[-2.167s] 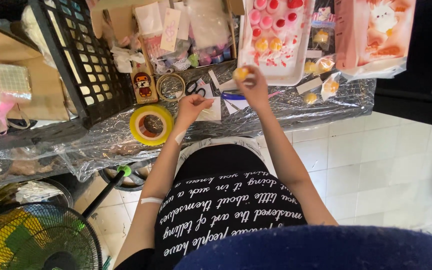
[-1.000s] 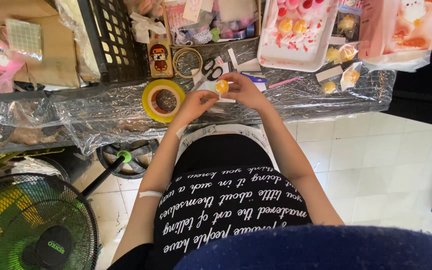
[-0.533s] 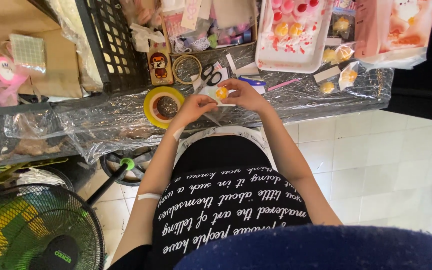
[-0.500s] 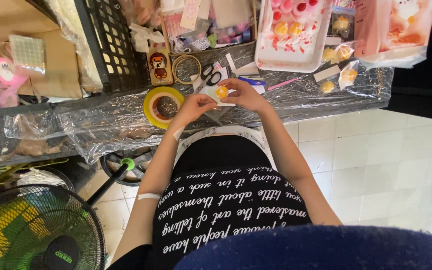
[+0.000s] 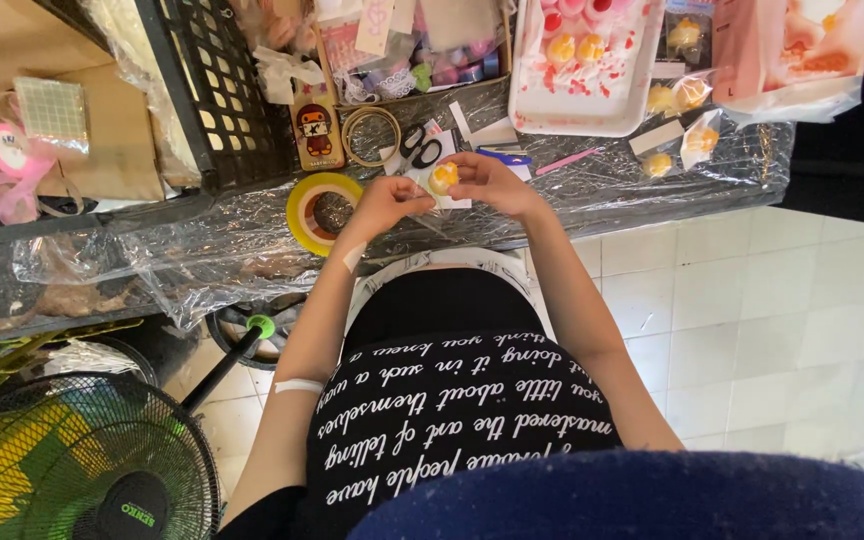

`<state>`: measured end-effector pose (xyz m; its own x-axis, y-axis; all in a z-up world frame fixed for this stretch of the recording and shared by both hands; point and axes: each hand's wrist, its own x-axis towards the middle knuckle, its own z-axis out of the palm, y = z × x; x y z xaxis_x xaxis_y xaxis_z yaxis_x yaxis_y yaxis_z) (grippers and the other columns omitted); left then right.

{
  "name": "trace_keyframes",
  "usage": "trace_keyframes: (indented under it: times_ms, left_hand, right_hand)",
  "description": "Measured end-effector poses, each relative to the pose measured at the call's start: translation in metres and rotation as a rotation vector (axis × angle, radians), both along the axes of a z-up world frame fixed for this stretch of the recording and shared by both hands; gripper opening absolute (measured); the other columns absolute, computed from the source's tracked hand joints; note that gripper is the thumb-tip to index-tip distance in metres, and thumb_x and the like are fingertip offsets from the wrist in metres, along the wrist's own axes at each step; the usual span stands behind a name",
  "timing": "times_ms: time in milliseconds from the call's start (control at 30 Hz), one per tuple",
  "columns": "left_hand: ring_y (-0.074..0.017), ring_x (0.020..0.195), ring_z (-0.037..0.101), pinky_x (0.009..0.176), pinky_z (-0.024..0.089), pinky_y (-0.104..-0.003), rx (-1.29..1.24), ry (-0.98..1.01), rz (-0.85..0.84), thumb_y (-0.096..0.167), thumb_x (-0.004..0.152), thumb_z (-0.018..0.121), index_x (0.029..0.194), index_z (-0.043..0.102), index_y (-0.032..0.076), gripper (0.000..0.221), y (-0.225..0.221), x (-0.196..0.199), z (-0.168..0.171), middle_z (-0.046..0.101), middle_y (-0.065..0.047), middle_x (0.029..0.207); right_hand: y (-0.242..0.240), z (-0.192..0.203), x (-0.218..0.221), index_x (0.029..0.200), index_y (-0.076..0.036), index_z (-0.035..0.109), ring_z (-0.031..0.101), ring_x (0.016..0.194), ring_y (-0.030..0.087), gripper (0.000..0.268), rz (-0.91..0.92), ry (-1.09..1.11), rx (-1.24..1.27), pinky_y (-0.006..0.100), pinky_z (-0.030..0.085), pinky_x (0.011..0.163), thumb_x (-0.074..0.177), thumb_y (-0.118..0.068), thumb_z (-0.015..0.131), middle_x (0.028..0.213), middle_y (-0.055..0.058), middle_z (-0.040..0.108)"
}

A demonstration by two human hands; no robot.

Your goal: Labeling small wax candle objects and wrapping them in decorative paper.

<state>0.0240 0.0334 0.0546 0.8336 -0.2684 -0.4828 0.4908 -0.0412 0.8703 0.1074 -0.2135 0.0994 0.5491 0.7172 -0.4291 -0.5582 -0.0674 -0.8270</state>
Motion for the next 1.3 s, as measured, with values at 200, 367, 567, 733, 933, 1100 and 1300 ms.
trace_keyframes:
  times_ms: [200,367,567,733,933,1100,1300]
  left_hand:
    - [-0.0047,0.073,0.067,0.067,0.052,-0.023,0.129,-0.043,-0.027,0.019,0.083,0.085,0.095,0.077,0.002,0.023,0.000,0.006,0.025,0.077,-0.003,0.082]
    - [-0.0058,0.070,0.065,0.065,0.050,-0.024,0.173,-0.047,-0.035,0.020,0.083,0.087,0.094,0.076,0.000,0.025,0.000,0.004,0.021,0.076,-0.004,0.079]
    - [-0.0079,0.073,0.070,0.068,0.055,-0.024,0.064,-0.045,0.008,0.017,0.093,0.075,0.102,0.076,0.001,0.019,-0.003,0.007,0.017,0.079,-0.003,0.088]
    - [-0.0096,0.080,0.072,0.072,0.058,-0.025,0.047,-0.082,0.079,0.014,0.097,0.069,0.106,0.074,-0.002,0.018,-0.014,0.010,0.011,0.079,-0.006,0.095]
    - [-0.0123,0.089,0.074,0.075,0.061,-0.027,-0.039,-0.078,0.185,0.015,0.100,0.068,0.114,0.070,-0.003,0.023,-0.027,0.020,-0.006,0.078,-0.009,0.099]
    - [-0.0135,0.096,0.075,0.077,0.063,-0.029,-0.155,-0.065,0.327,0.012,0.098,0.068,0.114,0.068,-0.003,0.022,-0.031,0.033,-0.023,0.076,-0.008,0.102]
    - [-0.0137,0.096,0.073,0.083,0.058,-0.027,0.029,-0.123,0.330,0.010,0.099,0.071,0.111,0.072,-0.005,0.020,-0.036,0.053,-0.005,0.078,-0.009,0.103]
  right_hand:
    - [-0.002,-0.001,0.006,0.141,-0.001,0.055,0.066,0.110,0.013,0.056,0.070,-0.058,-0.058,0.029,0.056,0.090,0.089,-0.008,0.078,0.125,0.007,0.069]
    - [-0.003,0.009,0.007,0.139,-0.001,0.057,0.067,0.105,0.013,0.055,0.074,-0.047,-0.090,0.028,0.056,0.085,0.089,-0.009,0.078,0.124,0.007,0.069]
    - [-0.020,-0.007,0.014,0.137,-0.002,0.058,0.069,0.105,0.013,0.055,-0.037,-0.087,-0.120,0.029,0.058,0.086,0.087,-0.012,0.079,0.122,0.008,0.070]
    - [-0.072,-0.044,0.043,0.135,-0.007,0.059,0.071,0.100,0.019,0.050,-0.508,-0.425,-0.624,0.034,0.058,0.088,0.094,-0.026,0.081,0.111,0.009,0.073]
    - [-0.102,-0.035,0.066,0.117,-0.017,0.070,0.057,0.106,0.036,0.048,-0.501,-1.259,-1.086,0.048,0.047,0.093,0.076,-0.026,0.093,0.114,0.013,0.064]
    - [-0.114,-0.037,0.088,0.125,-0.021,0.071,0.058,0.114,0.029,0.050,-0.295,-0.930,-0.939,0.045,0.046,0.103,0.081,-0.032,0.093,0.113,0.004,0.064]
    - [-0.084,-0.038,0.125,0.137,-0.012,0.065,0.031,0.140,0.046,0.068,-0.449,-1.290,-1.241,0.064,0.031,0.109,0.080,-0.034,0.094,0.155,0.020,0.033]
